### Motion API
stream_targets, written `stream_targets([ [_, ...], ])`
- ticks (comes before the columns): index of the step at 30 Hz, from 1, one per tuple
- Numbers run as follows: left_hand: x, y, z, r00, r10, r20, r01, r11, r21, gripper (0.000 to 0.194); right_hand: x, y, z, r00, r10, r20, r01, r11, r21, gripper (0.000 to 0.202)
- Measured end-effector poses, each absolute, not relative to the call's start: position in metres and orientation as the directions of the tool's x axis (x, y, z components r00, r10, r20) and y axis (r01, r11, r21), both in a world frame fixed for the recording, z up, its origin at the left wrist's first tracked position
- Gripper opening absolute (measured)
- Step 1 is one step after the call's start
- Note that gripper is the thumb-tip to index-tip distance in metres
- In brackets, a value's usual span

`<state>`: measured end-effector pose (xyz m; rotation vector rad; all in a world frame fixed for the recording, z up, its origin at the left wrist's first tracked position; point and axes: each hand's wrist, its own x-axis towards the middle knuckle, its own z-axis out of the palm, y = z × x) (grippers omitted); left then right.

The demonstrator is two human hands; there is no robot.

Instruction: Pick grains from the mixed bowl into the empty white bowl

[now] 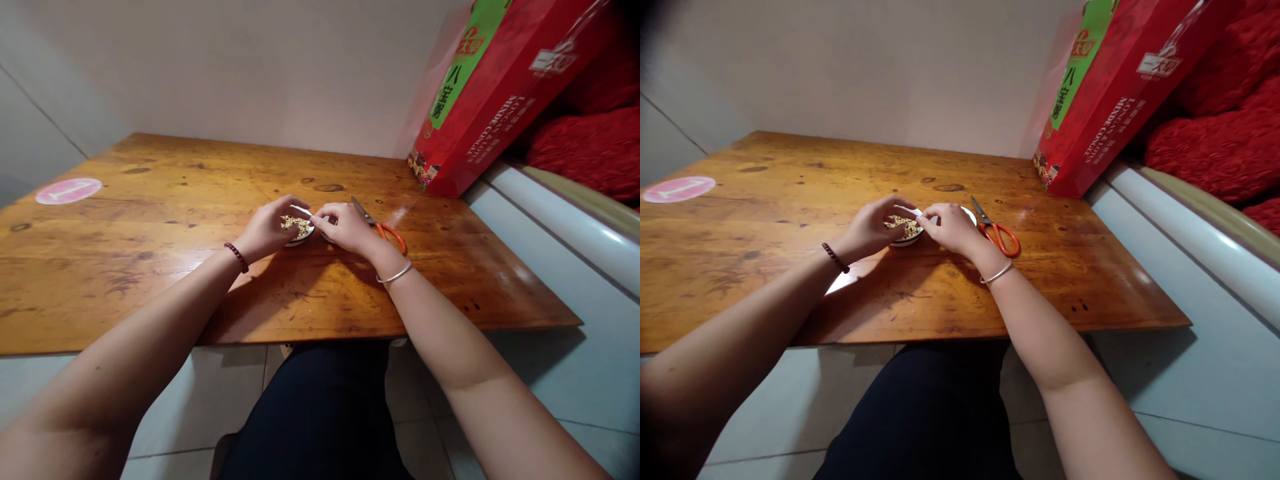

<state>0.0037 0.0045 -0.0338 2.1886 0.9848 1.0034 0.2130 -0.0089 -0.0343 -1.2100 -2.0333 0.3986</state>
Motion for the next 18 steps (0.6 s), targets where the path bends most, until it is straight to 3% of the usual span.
stream_targets([
  [8,0.004,0.006,-0.035,0.455,0.791,0.41,0.393,-0.591,0.704,0.048,0.22,-0.008,-0.029,-0.268,0.864,0.426,0.671,0.484,-0.561,0.026],
  [18,0.003,0.005,-0.031,0.367,0.801,0.473,0.526,-0.598,0.605,0.046,0.237,-0.008,-0.014,-0.141,0.9,0.413,0.808,0.346,-0.477,0.024],
])
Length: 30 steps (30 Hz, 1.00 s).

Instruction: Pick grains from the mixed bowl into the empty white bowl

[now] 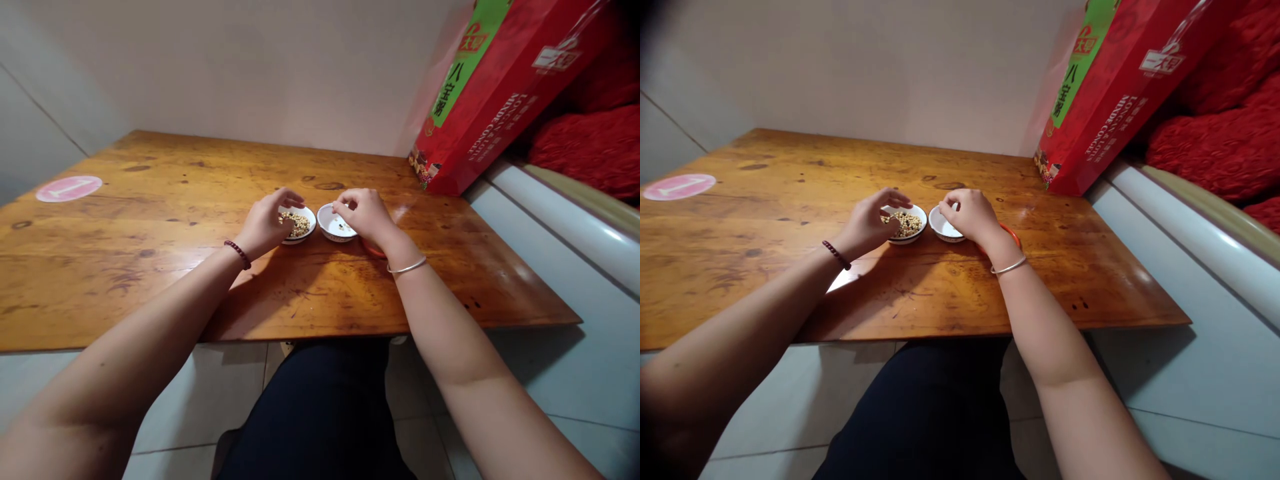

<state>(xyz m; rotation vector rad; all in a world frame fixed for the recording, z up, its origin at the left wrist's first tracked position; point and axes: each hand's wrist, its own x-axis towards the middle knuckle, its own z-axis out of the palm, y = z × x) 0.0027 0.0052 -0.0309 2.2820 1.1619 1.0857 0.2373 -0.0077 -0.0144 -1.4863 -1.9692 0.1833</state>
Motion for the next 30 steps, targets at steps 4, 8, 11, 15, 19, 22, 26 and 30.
stream_targets([
  [4,0.003,0.005,-0.031,0.383,0.787,0.484,0.516,-0.617,0.594,0.045,0.243,-0.009,-0.011,-0.109,0.906,0.408,0.884,0.276,-0.378,0.022],
  [8,0.003,0.005,-0.031,0.391,0.79,0.472,0.532,-0.613,0.584,0.043,0.243,-0.011,-0.01,-0.122,0.933,0.338,0.932,0.225,-0.285,0.025],
  [11,0.003,0.005,-0.031,0.397,0.786,0.473,0.543,-0.617,0.569,0.041,0.239,-0.013,-0.009,-0.152,0.951,0.27,0.953,0.214,-0.216,0.028],
  [15,0.003,0.005,-0.031,0.405,0.782,0.473,0.549,-0.622,0.558,0.041,0.234,-0.016,-0.009,-0.186,0.961,0.203,0.964,0.218,-0.151,0.032],
  [19,0.003,0.005,-0.032,0.403,0.783,0.474,0.544,-0.621,0.564,0.041,0.232,-0.017,-0.011,-0.205,0.965,0.165,0.964,0.228,-0.139,0.034],
  [22,0.004,0.005,-0.032,0.4,0.787,0.47,0.538,-0.617,0.575,0.041,0.231,-0.017,-0.011,-0.203,0.964,0.171,0.965,0.226,-0.13,0.037],
  [26,0.004,0.005,-0.032,0.399,0.792,0.463,0.532,-0.611,0.586,0.038,0.232,-0.017,-0.011,-0.178,0.966,0.186,0.968,0.206,-0.143,0.036],
  [30,0.004,0.005,-0.032,0.39,0.799,0.457,0.543,-0.6,0.587,0.036,0.233,-0.016,-0.011,-0.158,0.967,0.198,0.966,0.193,-0.17,0.034],
])
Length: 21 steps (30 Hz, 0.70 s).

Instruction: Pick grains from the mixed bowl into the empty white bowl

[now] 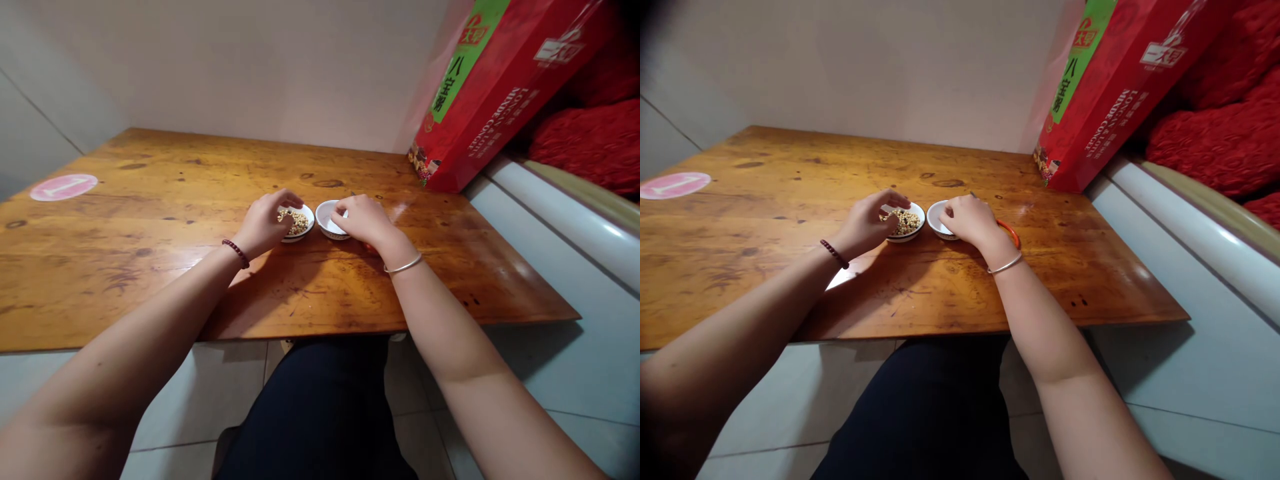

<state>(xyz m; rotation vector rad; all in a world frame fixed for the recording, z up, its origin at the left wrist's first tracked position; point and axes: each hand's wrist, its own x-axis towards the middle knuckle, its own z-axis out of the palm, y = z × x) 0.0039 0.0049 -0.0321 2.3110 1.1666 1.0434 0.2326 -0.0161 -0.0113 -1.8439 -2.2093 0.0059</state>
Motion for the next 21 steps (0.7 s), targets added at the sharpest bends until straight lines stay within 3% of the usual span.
stream_targets([
  [7,0.0021,0.0067,-0.0311,0.35,0.838,0.42,0.633,-0.541,0.553,0.035,0.2338,-0.0149,-0.0122,-0.139,0.967,0.213,0.971,0.175,-0.161,0.033],
  [21,0.0005,0.005,-0.0294,0.376,0.848,0.374,0.846,-0.478,0.235,0.034,0.2332,-0.0147,-0.0119,-0.101,0.965,0.241,0.969,0.15,-0.194,0.032],
])
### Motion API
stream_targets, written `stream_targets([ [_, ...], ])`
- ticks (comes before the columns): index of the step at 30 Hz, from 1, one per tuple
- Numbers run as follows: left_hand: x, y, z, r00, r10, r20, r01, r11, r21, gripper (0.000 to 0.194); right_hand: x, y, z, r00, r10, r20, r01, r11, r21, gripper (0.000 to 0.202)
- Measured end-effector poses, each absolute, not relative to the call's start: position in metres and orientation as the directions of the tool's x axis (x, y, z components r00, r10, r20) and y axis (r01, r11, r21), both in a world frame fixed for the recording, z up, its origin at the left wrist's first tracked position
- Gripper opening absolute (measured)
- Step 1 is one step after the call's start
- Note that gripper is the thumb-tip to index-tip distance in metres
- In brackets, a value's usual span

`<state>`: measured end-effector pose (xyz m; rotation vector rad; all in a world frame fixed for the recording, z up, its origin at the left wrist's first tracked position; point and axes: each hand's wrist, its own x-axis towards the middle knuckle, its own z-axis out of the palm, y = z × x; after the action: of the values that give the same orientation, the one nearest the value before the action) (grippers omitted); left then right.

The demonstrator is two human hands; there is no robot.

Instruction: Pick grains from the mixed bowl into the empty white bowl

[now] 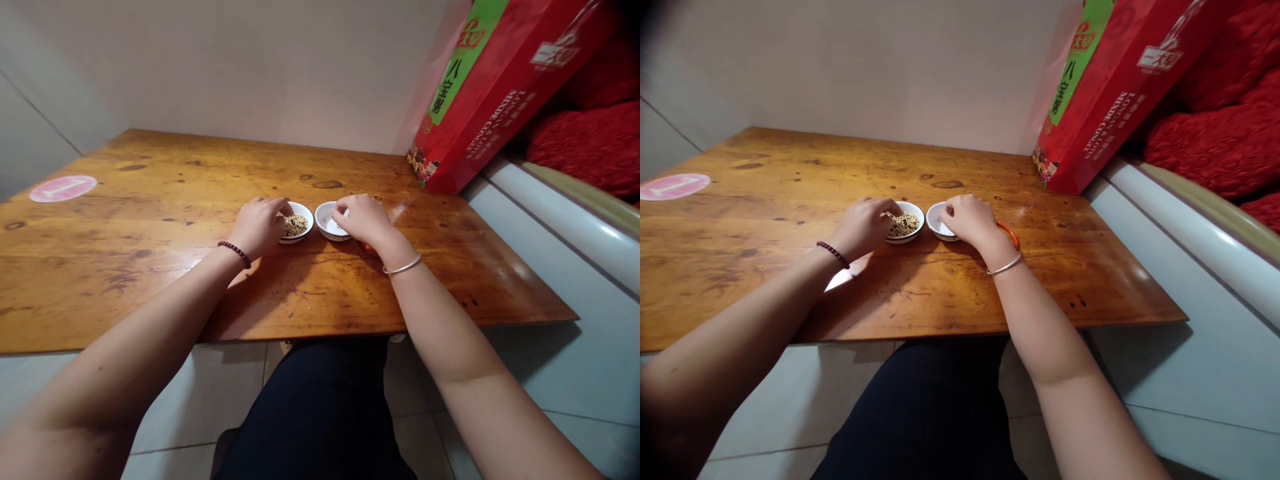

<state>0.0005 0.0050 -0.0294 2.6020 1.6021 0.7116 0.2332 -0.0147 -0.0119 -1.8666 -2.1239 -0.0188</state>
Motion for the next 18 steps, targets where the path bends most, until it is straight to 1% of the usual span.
stream_targets([
  [5,-0.0004,0.0052,-0.0298,0.397,0.831,0.391,0.845,-0.497,0.198,0.036,0.2323,-0.0155,-0.0094,-0.032,0.958,0.284,0.965,0.104,-0.242,0.03],
  [9,-0.0004,0.0057,-0.0301,0.428,0.816,0.388,0.818,-0.532,0.216,0.035,0.2335,-0.0137,-0.0103,0.044,0.926,0.375,0.926,0.104,-0.364,0.03],
  [13,0.0006,0.0058,-0.0332,0.507,0.79,0.345,0.785,-0.588,0.195,0.031,0.235,-0.0107,-0.0124,0.089,0.901,0.425,0.881,0.128,-0.456,0.03],
  [18,0.0021,0.0067,-0.0367,0.512,0.81,0.287,0.807,-0.568,0.163,0.033,0.2322,-0.0095,-0.0137,0.11,0.891,0.44,0.854,0.142,-0.5,0.029],
])
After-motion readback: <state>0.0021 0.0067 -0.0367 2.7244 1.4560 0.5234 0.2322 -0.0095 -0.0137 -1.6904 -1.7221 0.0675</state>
